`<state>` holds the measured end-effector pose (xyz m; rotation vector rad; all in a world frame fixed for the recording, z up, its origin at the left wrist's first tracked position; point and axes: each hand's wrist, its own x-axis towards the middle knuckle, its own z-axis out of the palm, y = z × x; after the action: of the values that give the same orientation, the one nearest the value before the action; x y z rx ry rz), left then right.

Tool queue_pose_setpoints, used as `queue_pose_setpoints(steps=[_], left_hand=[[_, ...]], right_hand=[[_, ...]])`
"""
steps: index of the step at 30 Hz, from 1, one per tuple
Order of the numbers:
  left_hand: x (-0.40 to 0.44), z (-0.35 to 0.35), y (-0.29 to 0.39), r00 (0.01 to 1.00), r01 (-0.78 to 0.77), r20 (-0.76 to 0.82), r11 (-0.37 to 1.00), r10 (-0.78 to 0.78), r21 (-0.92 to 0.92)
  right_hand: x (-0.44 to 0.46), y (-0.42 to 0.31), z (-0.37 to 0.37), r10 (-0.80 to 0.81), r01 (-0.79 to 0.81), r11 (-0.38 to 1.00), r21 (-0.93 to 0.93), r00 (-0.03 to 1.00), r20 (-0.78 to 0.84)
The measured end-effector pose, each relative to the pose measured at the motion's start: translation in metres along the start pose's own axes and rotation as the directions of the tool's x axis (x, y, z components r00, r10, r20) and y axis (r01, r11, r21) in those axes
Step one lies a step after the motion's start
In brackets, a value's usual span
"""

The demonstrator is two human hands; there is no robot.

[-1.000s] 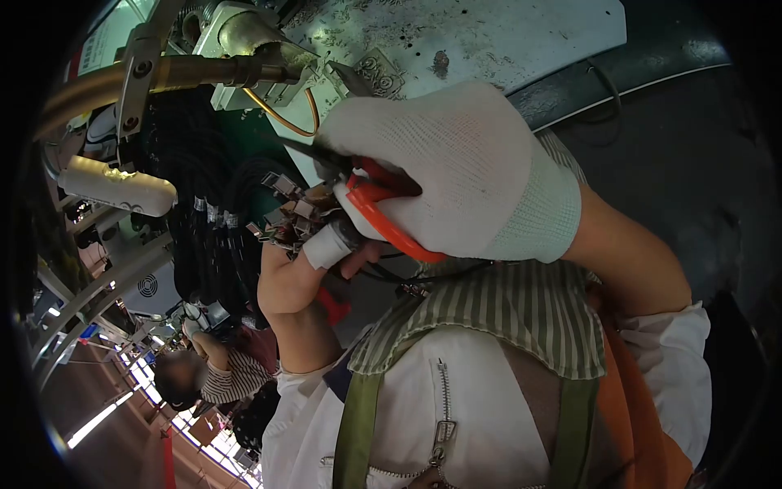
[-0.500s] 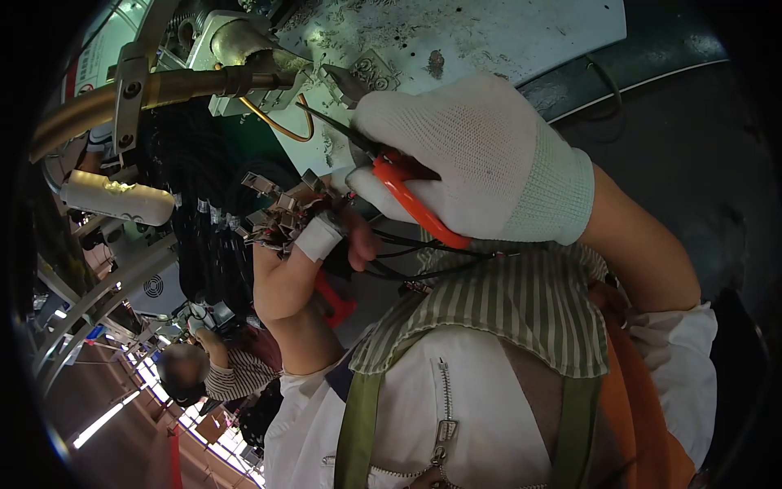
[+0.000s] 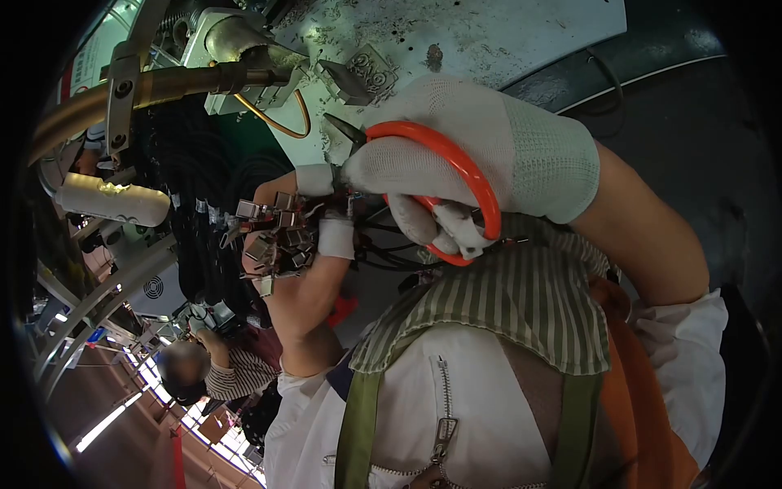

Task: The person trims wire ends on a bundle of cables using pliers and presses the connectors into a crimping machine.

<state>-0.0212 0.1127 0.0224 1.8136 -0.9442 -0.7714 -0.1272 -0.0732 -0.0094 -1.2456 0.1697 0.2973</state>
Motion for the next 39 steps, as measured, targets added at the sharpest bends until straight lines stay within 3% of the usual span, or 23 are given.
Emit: queue_pose_setpoints(steps=[1, 3, 5, 7, 8, 10, 11, 13, 14, 17, 19, 20, 22, 25, 26, 27, 28, 29, 31, 34, 36, 37, 39], left_hand=[[0.001, -0.003, 0.004, 0.998, -0.045, 0.057, 0.996, 0.040, 0.079], [-0.003, 0.007, -0.002, 0.996, -0.040, -0.083, 0.998, 0.044, 0.045], [-0.006, 0.014, -0.007, 0.981, -0.032, -0.190, 0.999, 0.033, 0.007], [-0.004, 0.012, -0.007, 0.967, -0.027, -0.252, 0.999, 0.022, -0.016], [-0.002, 0.008, -0.006, 0.965, -0.016, -0.263, 1.000, 0.018, 0.013], [-0.001, 0.002, -0.006, 0.960, -0.003, -0.279, 0.999, 0.016, 0.044], [-0.002, -0.002, -0.009, 0.967, -0.046, -0.245, 0.992, 0.074, 0.119], [-0.001, -0.003, -0.012, 0.971, -0.111, -0.185, 0.968, 0.154, 0.225], [-0.001, -0.002, -0.013, 0.971, -0.133, -0.161, 0.957, 0.178, 0.257], [-0.001, 0.013, -0.014, 0.951, -0.006, -0.308, 0.999, -0.007, -0.039], [0.000, 0.018, -0.017, 0.910, -0.063, -0.415, 0.992, 0.012, -0.109], [0.000, 0.018, -0.017, 0.893, -0.084, -0.450, 0.988, 0.016, -0.131], [0.000, 0.010, -0.017, 0.921, -0.160, -0.326, 0.970, 0.213, 0.182], [0.003, 0.011, -0.012, 0.928, -0.175, -0.254, 0.919, 0.274, 0.353], [0.004, 0.014, -0.011, 0.936, -0.039, -0.339, 0.984, 0.096, 0.173], [0.004, 0.015, -0.011, 0.931, 0.031, -0.366, 0.996, 0.000, 0.078], [0.005, 0.016, -0.011, 0.917, 0.097, -0.388, 0.995, -0.097, -0.019], [0.006, 0.015, -0.012, 0.919, 0.083, -0.385, 0.997, -0.079, -0.008], [0.008, 0.014, -0.013, 0.923, 0.065, -0.381, 0.998, -0.059, 0.003], [0.009, 0.012, -0.018, 0.948, -0.108, -0.287, 0.987, 0.138, 0.120], [0.012, 0.021, -0.025, 0.871, -0.204, -0.458, 0.979, 0.176, -0.012], [0.011, 0.018, -0.026, 0.871, -0.203, -0.459, 0.979, 0.175, -0.011], [0.010, 0.008, -0.028, 0.928, -0.187, -0.317, 0.981, 0.193, 0.050]], right_hand=[[0.001, 0.007, 0.003, -0.077, 0.078, 0.991, 0.111, 0.997, -0.017], [0.004, 0.006, 0.010, -0.151, 0.156, 0.963, 0.220, 0.988, -0.039], [0.003, -0.001, 0.028, -0.095, 0.065, 0.994, -0.090, 0.920, -0.380], [0.003, 0.011, 0.038, -0.295, 0.024, 0.871, -0.491, 0.825, -0.483], [0.006, 0.016, 0.040, -0.533, 0.075, 0.687, -0.722, 0.728, -0.431], [0.002, 0.019, 0.044, -0.673, 0.051, 0.428, -0.902, 0.684, -0.280], [0.002, 0.023, 0.048, -0.674, 0.052, 0.428, -0.902, 0.684, -0.280], [0.000, 0.028, 0.051, -0.530, -0.023, 0.369, -0.929, 0.816, -0.230], [-0.001, 0.030, 0.051, -0.528, -0.025, 0.370, -0.929, 0.817, -0.232], [-0.001, 0.031, 0.052, -0.496, 0.023, 0.496, -0.868, 0.829, -0.260], [0.000, 0.030, 0.052, -0.407, 0.143, 0.790, -0.596, 0.849, -0.336], [0.001, 0.028, 0.052, -0.407, 0.142, 0.790, -0.597, 0.850, -0.335], [0.004, 0.024, 0.053, -0.343, 0.187, 0.896, -0.403, 0.867, -0.362], [0.007, 0.025, 0.051, -0.374, 0.174, 0.858, -0.483, 0.856, -0.357], [0.008, 0.026, 0.048, -0.373, 0.172, 0.858, -0.484, 0.856, -0.358], [0.010, 0.026, 0.043, -0.507, 0.151, 0.700, -0.698, 0.793, -0.337], [0.010, 0.026, 0.041, -0.568, 0.131, 0.603, -0.787, 0.762, -0.309], [0.010, 0.025, 0.039, -0.626, 0.098, 0.499, -0.861, 0.728, -0.280], [0.007, 0.020, 0.035, -0.568, 0.068, 0.471, -0.879, 0.786, -0.244], [0.008, 0.005, 0.037, -0.571, 0.149, 0.535, -0.832, 0.790, -0.225], [0.009, 0.007, 0.040, -0.531, 0.180, 0.633, -0.753, 0.809, -0.253], [0.009, 0.012, 0.042, -0.486, 0.180, 0.705, -0.687, 0.827, -0.283], [0.009, 0.021, 0.044, -0.386, 0.166, 0.830, -0.532, 0.860, -0.333]])
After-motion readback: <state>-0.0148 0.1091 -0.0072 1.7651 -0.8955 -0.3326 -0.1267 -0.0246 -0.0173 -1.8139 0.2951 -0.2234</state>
